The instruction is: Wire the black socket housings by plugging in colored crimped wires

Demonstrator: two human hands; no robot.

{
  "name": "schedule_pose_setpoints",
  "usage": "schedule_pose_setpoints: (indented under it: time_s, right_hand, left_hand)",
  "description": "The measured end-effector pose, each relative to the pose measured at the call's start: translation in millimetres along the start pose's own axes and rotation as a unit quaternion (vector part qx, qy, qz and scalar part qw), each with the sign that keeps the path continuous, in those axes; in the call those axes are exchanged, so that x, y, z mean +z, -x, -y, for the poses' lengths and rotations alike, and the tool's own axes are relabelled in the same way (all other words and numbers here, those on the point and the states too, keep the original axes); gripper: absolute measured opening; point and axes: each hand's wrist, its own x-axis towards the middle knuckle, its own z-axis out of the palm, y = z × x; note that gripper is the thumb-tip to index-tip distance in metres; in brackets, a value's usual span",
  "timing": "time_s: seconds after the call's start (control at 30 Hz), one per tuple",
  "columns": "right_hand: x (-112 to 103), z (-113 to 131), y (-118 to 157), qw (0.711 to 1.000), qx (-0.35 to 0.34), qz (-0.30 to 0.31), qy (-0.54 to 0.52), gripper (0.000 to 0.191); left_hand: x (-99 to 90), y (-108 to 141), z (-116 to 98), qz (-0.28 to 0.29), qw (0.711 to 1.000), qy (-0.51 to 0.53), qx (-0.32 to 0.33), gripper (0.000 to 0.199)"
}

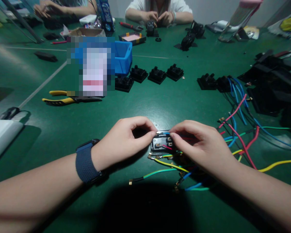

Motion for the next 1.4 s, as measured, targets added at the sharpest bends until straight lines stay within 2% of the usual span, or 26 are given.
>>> schedule_pose_setpoints:
  time_s: [1.0,1.4]
  right_hand:
    - [-1.8,1.1,-1.0,1.000,0.008,0.015,0.001,0.012]
    - [-0.5,0.0,-1.7,1.000,-0.015,0.006,0.009,0.011]
  left_hand:
    - [-1.6,-1.7,-0.2,0.013,1.000,0.022,-0.010,0.013]
    - [-3.7,-4.4,1.7,0.028,0.999,0.036,-0.024,0.013]
